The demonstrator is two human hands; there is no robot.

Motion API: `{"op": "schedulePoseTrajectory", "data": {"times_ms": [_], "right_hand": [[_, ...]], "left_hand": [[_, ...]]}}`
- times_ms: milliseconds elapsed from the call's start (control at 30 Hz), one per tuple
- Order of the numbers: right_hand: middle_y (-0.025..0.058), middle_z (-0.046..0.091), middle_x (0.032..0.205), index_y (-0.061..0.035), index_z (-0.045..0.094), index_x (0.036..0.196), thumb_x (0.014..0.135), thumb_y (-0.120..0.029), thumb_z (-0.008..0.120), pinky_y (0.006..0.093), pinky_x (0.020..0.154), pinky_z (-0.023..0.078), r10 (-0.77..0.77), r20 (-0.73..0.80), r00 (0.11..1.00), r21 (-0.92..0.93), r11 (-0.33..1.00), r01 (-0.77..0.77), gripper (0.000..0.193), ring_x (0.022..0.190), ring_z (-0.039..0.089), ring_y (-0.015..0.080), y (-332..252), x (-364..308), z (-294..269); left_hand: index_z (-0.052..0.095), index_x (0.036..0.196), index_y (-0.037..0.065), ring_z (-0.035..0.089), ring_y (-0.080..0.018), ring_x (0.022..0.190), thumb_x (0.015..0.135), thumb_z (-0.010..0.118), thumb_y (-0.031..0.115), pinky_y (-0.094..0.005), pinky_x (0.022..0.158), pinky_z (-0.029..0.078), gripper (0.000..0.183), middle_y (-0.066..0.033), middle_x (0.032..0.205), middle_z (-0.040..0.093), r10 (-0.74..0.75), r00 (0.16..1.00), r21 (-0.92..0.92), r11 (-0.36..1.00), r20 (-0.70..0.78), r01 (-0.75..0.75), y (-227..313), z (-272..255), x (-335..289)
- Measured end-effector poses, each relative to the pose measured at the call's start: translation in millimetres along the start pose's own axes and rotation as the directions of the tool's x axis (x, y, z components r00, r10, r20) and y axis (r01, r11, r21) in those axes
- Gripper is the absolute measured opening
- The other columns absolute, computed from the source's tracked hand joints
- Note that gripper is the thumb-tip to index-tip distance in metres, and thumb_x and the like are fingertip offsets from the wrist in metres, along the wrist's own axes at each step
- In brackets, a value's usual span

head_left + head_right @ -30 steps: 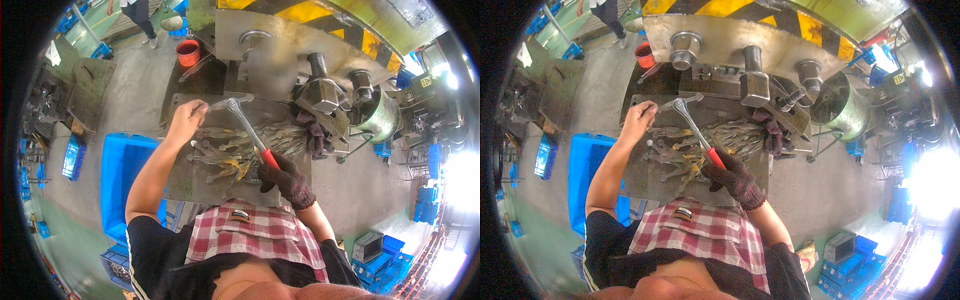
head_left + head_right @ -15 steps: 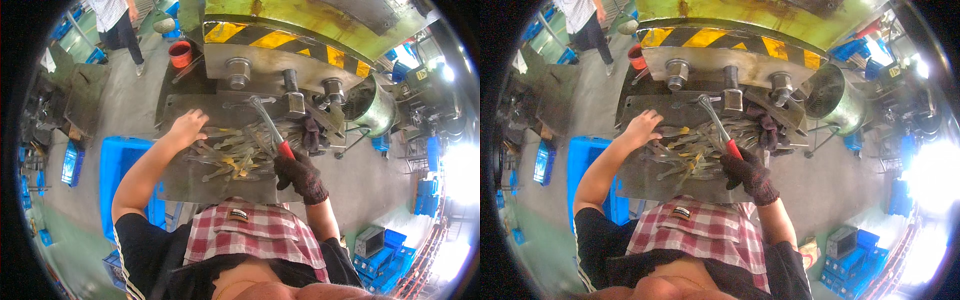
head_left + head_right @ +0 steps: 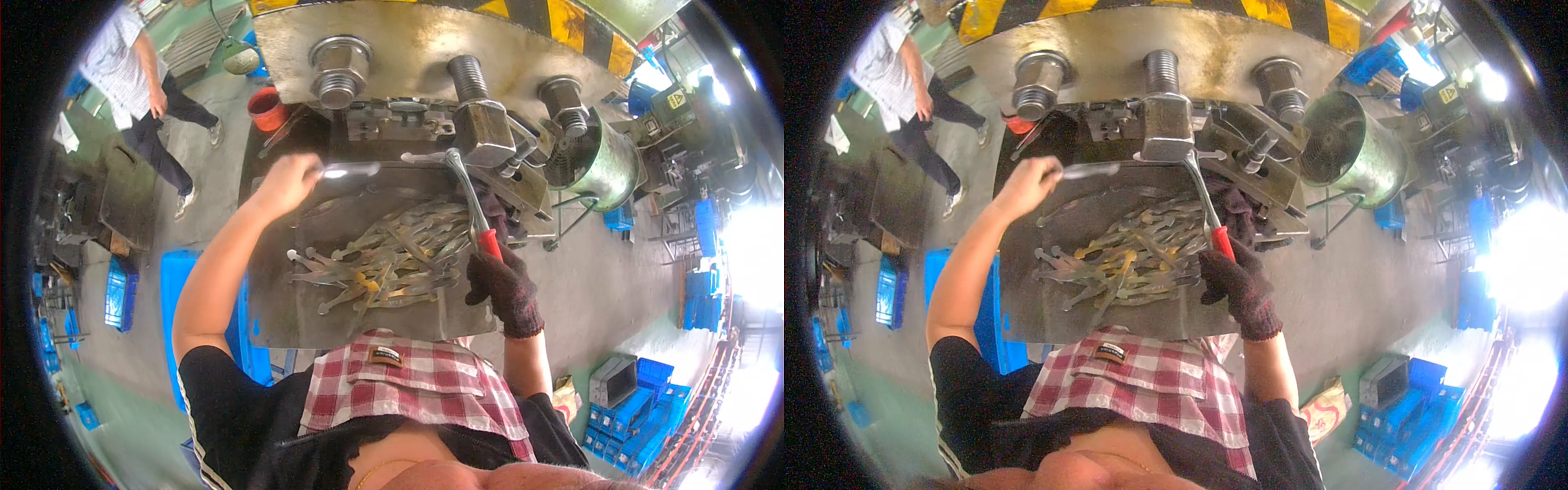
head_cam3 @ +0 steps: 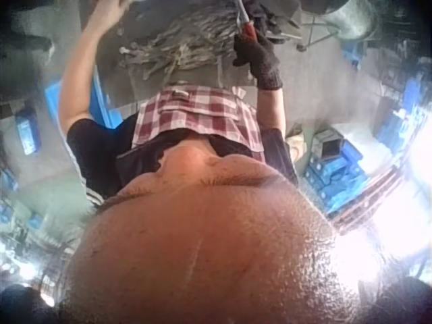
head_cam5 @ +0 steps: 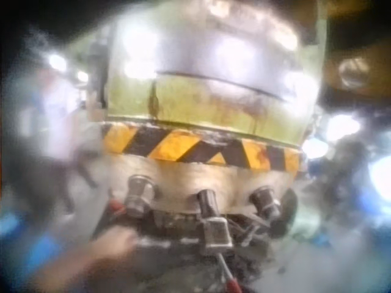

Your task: The person feeds metal blanks into a press machine one at a time by hand, stamps them, and retrieves the stamped pieces using a handheld tool.

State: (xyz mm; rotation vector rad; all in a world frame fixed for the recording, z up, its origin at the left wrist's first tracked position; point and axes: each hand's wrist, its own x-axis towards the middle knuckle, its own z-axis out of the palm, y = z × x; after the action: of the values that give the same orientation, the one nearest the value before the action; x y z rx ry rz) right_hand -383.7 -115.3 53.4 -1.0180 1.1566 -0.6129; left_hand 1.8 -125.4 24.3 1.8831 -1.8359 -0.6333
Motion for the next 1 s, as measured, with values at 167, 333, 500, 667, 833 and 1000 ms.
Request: {"op": "schedulePoseTrajectory", "data": {"times_ms": [167,333,500,667,833,1000], "right_hand": [[0.0065,0.057,0.076,0.0024,0.057,0.103,0.084,-0.031,0.059,0.0282,0.045,0.049,-0.024,0.014,1.0,0.022,0.999,0.024,0.039,0.056,0.056,0.0156,-3.7,1.4,13.0],[0.002,0.059,0.078,-0.0022,0.057,0.118,0.081,-0.028,0.067,0.0234,0.051,0.044,-0.001,0.08,0.997,0.027,1.0,-0.001,0.046,0.06,0.055,0.0103,-7.9,7.9,25.8],[0.0026,0.062,0.085,-0.0055,0.056,0.122,0.082,-0.033,0.066,0.026,0.058,0.046,-0.142,-0.018,0.99,-0.223,0.965,0.135,0.049,0.069,0.057,0.0118,-32.9,43.4,53.1],[0.0076,0.066,0.093,-0.0058,0.058,0.118,0.083,-0.034,0.065,0.0302,0.068,0.048,-0.154,-0.029,0.988,-0.375,0.917,0.132,0.045,0.078,0.06,0.0148,-15.1,100.1,74.5],[0.0109,0.067,0.095,-0.0046,0.061,0.112,0.084,-0.032,0.063,0.0322,0.076,0.047,-0.212,0.042,0.976,-0.319,0.923,0.214,0.039,0.085,0.062,0.0195,-4.9,104.8,77.2],[0.0089,0.067,0.093,-0.0062,0.061,0.113,0.083,-0.033,0.064,0.0318,0.075,0.047,-0.164,-0.015,0.986,-0.468,0.873,0.138,0.041,0.082,0.061,0.0182,-13.4,102.7,74.0]], "left_hand": [[0.059,0.095,0.004,0.061,-0.0379,0.083,0.089,0.053,0.019,-0.0453,0.071,0.046,0.017,-0.0184,0.082,0.063,0.115,0.983,0.305,0.95,-0.144,-0.067,56.2,-7.2,52.8],[0.058,0.11,0.007,0.057,-0.038,0.102,0.09,0.052,0.023,-0.0436,0.083,0.046,0.027,-0.0222,0.104,0.061,0.063,0.957,0.291,0.956,-0.284,0.024,12.4,-5.8,109.2],[0.063,0.1,0.006,0.062,-0.035,0.09,0.088,0.054,0.022,-0.0405,0.076,0.047,0.022,-0.0183,0.087,0.065,0.046,0.728,0.027,0.999,-0.685,-0.038,8.1,-19.4,76.8],[0.062,0.097,0.003,0.063,-0.0339,0.085,0.09,0.052,0.022,-0.0394,0.073,0.046,0.023,-0.0186,0.086,0.065,-0.175,0.833,-0.051,0.983,-0.525,0.175,-11.2,-24.6,13.5],[0.062,0.094,0.0,0.059,-0.0301,0.072,0.091,0.052,0.023,-0.0372,0.067,0.044,0.025,-0.0167,0.077,0.063,-0.232,0.811,-0.131,0.973,-0.537,0.191,-15.6,-13.7,-19.4],[0.063,0.09,0.001,0.05,-0.0161,0.058,0.092,0.052,0.023,-0.032,0.058,0.04,0.024,-0.0074,0.061,0.055,-0.299,0.829,-0.307,0.938,-0.473,0.164,-18.2,1.2,-31.7]]}}
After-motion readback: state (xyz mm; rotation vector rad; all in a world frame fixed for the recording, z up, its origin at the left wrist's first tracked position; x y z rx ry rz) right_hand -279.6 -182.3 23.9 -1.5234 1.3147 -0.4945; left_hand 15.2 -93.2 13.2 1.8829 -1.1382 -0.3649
